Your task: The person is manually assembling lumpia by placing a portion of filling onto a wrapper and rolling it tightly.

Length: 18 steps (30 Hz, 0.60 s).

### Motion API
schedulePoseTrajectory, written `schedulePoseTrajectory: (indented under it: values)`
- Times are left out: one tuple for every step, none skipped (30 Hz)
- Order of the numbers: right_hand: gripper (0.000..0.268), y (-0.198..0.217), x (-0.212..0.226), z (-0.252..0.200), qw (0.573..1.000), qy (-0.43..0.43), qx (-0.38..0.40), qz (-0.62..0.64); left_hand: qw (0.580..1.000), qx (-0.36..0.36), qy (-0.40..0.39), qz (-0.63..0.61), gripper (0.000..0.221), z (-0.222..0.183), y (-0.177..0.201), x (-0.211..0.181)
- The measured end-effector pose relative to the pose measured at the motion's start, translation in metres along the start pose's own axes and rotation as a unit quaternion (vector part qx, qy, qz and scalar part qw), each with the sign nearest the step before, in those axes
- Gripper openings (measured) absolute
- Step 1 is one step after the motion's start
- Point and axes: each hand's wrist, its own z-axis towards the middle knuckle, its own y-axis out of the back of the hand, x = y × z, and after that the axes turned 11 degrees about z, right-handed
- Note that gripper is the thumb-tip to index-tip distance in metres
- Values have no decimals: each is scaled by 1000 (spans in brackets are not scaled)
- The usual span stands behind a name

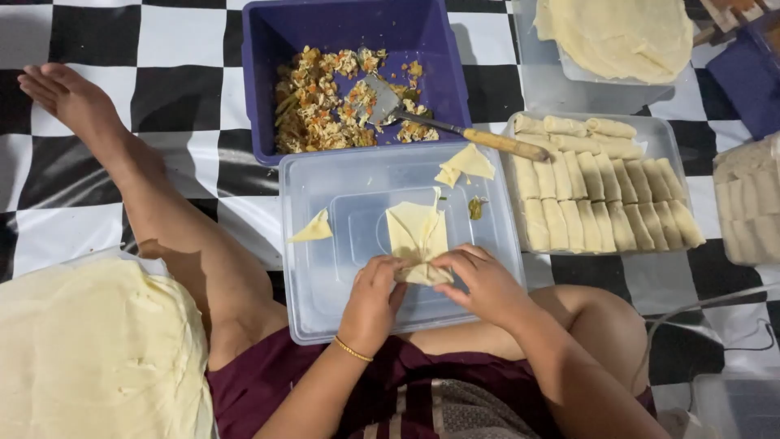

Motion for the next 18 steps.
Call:
schedulePoseTrajectory:
  values:
    - [34, 2, 1, 4, 1000, 0, -1, 0, 1000, 0, -1, 0, 39, 4, -3, 4]
    - [26, 3, 3, 9, 1000, 11, -10, -16, 999, 16, 19, -22, 38, 8, -6, 9]
    - [20, 4, 4, 13, 999, 22, -18, -32, 998, 31, 39, -45, 37, 12, -9, 13]
    - [20, 3, 3, 18, 999, 23, -19, -32, 998, 31, 38, -45, 37, 20, -10, 19]
    - [20, 2, 2, 22, 999, 13, -33, -40, 997, 59, 32, -25, 32, 27, -11, 24]
    - [21, 1, 1, 27, 998, 4, -48, -47, 996, 88, 26, -6, 27, 34, -12, 30]
    - [21, 0, -3, 28, 998, 4, -48, -47, 996, 87, 26, -5, 27, 38, -12, 31]
    - [19, -1, -7, 28, 997, 13, -59, -42, 996, 81, 8, 23, 23, 43, -12, 33]
    - [17, -2, -11, 30, 997, 22, -69, -36, 996, 74, -11, 51, 19, 48, -12, 35]
    - [17, 2, -8, 31, 997, 23, -69, -37, 996, 73, -11, 50, 19, 48, -15, 38]
    - [15, 5, -4, 30, 995, 65, -59, -49, 998, 40, -1, 40, 26, 46, -18, 41]
    - [13, 8, 0, 29, 991, 107, -49, -61, 1000, 6, 8, 29, 33, 44, -22, 44]
    - [13, 12, -1, 30, 992, 105, -47, -60, 1000, 9, 10, 28, 33, 42, -22, 45]
    - [20, 15, -1, 31, 990, 118, -27, -69, 999, 18, -25, 41, 26, 39, -22, 46]
    - [28, 18, -1, 33, 988, 133, -9, -77, 996, 26, -62, 55, 21, 37, -22, 47]
    - [28, 22, 0, 35, 988, 131, -8, -75, 996, 29, -60, 55, 21, 38, -14, 41]
    - [27, 27, 1, 38, 993, 105, 11, -57, 994, 52, -70, 65, 30, 39, -6, 35]
    - [27, 32, 2, 41, 996, 79, 30, -39, 991, 75, -80, 75, 40, 41, 3, 29]
